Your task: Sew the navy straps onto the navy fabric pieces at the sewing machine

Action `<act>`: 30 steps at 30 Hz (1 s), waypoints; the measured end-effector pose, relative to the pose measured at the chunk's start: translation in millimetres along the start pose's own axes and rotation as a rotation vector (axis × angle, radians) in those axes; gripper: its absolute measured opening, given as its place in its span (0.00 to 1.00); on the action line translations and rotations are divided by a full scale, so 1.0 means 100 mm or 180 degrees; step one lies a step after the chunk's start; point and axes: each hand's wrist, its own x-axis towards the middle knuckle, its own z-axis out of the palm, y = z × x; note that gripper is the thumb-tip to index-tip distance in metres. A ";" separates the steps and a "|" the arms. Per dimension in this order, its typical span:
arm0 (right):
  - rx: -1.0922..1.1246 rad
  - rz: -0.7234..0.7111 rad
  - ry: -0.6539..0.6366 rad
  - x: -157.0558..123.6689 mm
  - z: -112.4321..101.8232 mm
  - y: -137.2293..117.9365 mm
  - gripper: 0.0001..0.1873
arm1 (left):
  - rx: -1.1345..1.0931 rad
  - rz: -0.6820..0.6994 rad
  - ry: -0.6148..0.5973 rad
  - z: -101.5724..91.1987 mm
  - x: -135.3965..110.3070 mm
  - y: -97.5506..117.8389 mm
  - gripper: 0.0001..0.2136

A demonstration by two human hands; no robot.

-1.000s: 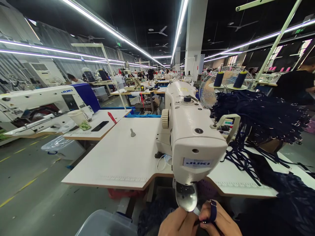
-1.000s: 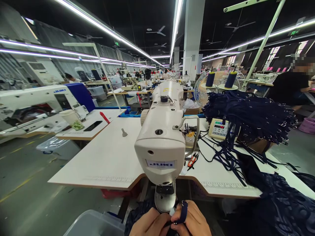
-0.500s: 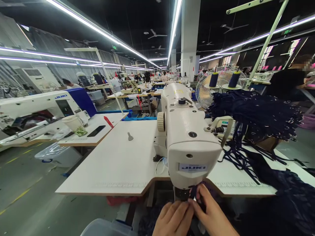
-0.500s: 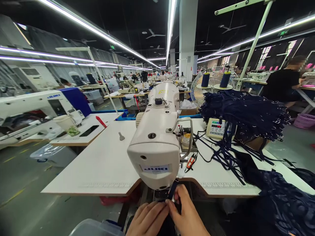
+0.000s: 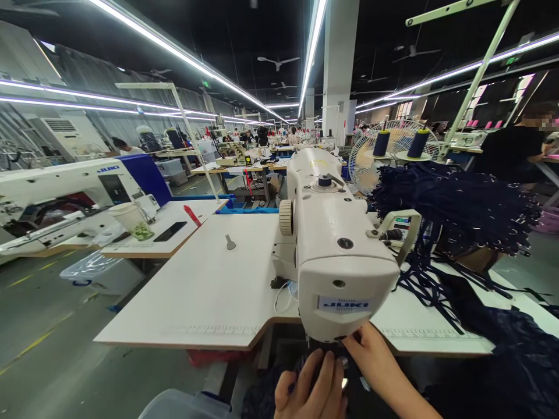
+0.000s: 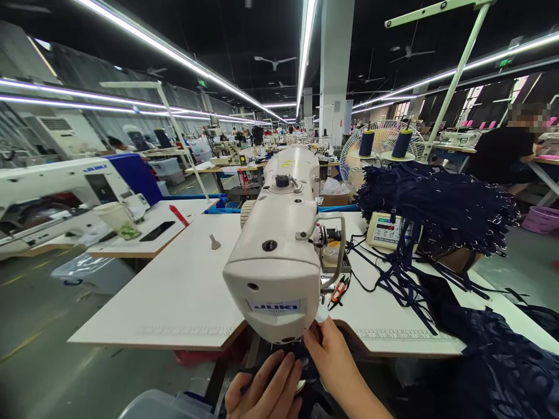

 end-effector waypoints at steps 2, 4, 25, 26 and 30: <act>-0.0240 -0.0083 -0.0019 0.07 0.00 -0.01 0.14 | 0.0029 -0.0026 -0.0089 -0.01 0.03 -0.01 0.18; -0.0333 -0.0210 -0.0088 0.12 0.00 -0.03 0.14 | 0.0071 -0.0058 -0.0196 -0.02 0.04 -0.02 0.19; -0.0676 -0.0279 0.0105 0.19 0.03 0.04 0.15 | 0.0082 -0.0336 0.0017 0.08 0.09 0.06 0.20; -0.0674 -0.0275 0.0094 0.19 0.03 0.04 0.15 | 0.0089 -0.0336 0.0054 0.08 0.09 0.06 0.20; -0.0698 -0.0198 0.0124 0.19 0.04 0.06 0.16 | 0.0191 -0.0299 0.0041 0.06 0.09 0.07 0.20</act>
